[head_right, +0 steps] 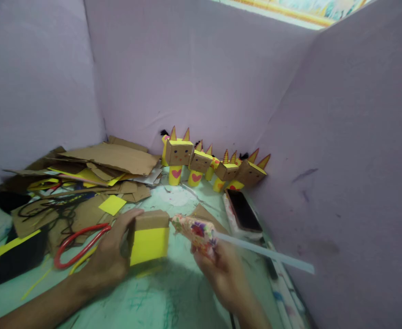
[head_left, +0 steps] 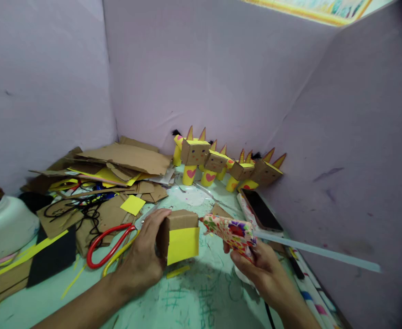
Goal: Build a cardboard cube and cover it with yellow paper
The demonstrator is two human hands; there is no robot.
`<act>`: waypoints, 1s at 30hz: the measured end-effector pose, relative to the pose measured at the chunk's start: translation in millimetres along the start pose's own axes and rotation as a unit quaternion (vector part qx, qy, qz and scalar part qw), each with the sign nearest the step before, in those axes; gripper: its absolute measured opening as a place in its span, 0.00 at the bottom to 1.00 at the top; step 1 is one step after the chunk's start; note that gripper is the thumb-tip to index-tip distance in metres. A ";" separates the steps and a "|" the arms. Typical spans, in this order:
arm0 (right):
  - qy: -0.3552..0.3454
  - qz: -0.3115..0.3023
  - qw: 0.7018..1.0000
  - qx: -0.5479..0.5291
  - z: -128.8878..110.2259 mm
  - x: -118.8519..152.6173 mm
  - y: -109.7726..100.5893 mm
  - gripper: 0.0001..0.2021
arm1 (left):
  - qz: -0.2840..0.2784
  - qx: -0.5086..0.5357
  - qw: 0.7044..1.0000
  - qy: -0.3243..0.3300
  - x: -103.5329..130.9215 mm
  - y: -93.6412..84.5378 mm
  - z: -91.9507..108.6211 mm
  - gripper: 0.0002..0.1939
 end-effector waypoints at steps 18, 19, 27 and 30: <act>0.003 0.043 0.999 -0.008 -4.9 2.3 -0.9 0.14 | 0.013 -0.019 0.999 0.028 0.3 -0.5 6.6 0.40; 0.005 0.050 0.999 -0.012 -4.4 3.2 -1.0 0.14 | 0.013 -0.020 0.999 0.028 0.2 -0.6 6.6 0.40; 0.028 0.019 0.999 -0.015 7.4 4.3 5.9 0.16 | 0.014 -0.030 0.997 0.066 1.1 -2.2 15.0 0.40; 0.031 0.005 0.999 -0.036 7.7 4.8 10.4 0.16 | 0.015 -0.027 0.997 0.067 1.3 -1.5 16.4 0.40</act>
Point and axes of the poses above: each hand's wrist, its own x-axis away from the middle knuckle, its own y-axis out of the palm, z = x × y, the point moved 10 cm from there along -x, towards the middle knuckle, and after that the axes turned 3 degrees about -y, right-handed, at the moved point
